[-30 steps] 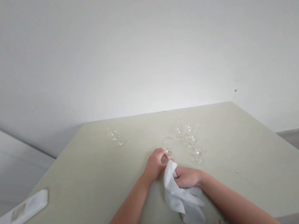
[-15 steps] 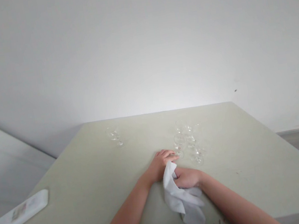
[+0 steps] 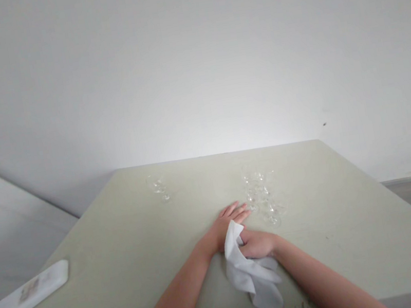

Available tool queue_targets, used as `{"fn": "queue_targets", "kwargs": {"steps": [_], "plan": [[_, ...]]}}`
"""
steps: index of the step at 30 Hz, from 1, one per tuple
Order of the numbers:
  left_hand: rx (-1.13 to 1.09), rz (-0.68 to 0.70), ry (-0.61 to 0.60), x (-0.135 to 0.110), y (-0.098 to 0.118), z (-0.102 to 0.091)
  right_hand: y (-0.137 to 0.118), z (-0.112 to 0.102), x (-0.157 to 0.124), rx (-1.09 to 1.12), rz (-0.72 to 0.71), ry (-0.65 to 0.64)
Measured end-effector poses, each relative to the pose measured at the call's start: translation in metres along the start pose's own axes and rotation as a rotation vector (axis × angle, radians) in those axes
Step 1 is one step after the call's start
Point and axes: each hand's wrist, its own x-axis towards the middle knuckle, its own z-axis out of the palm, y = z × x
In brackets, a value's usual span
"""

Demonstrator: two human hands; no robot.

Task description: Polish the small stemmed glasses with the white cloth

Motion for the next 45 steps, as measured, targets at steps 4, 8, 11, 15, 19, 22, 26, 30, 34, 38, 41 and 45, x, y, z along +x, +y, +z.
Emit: {"fn": "queue_targets", "kwargs": {"steps": [4, 8, 11, 15, 19, 22, 26, 30, 34, 38, 41, 45], "plan": [[0.028, -0.010, 0.064, 0.001, 0.003, 0.003, 0.007, 0.000, 0.000, 0.029, 0.038, -0.072], [-0.015, -0.014, 0.087, 0.003, 0.008, -0.001, 0.011, -0.001, 0.001, 0.057, 0.013, -0.061], [-0.065, -0.043, 0.152, 0.002, 0.010, -0.015, 0.007, -0.002, 0.000, 0.074, -0.026, -0.029], [0.039, -0.157, 0.400, -0.008, 0.007, -0.047, 0.000, -0.002, -0.003, 0.185, 0.104, 0.007], [0.146, -0.257, 0.877, -0.030, -0.006, -0.072, -0.003, -0.001, -0.006, 0.323, 0.199, 0.060], [0.178, -0.423, 1.137, -0.045, -0.019, -0.084, 0.000, 0.000, -0.007, 0.395, 0.235, 0.068], [0.232, -0.580, 1.284, -0.059, -0.033, -0.100, 0.009, 0.000, -0.006, 0.401, 0.233, 0.060], [0.210, -0.639, 1.380, -0.061, -0.043, -0.111, 0.014, 0.000, -0.005, 0.398, 0.233, 0.044], [0.019, -0.752, 1.428, -0.059, -0.063, -0.106, 0.015, -0.001, -0.005, 0.400, 0.238, 0.048], [-0.233, -0.883, 1.407, -0.058, -0.094, -0.089, 0.010, -0.001, -0.005, 0.404, 0.256, 0.055], [-0.446, -0.971, 1.328, -0.059, -0.111, -0.078, 0.005, -0.001, -0.006, 0.409, 0.263, 0.063], [-0.487, -0.910, 1.276, -0.062, -0.123, -0.071, 0.002, -0.001, -0.006, 0.394, 0.258, 0.060]]}}
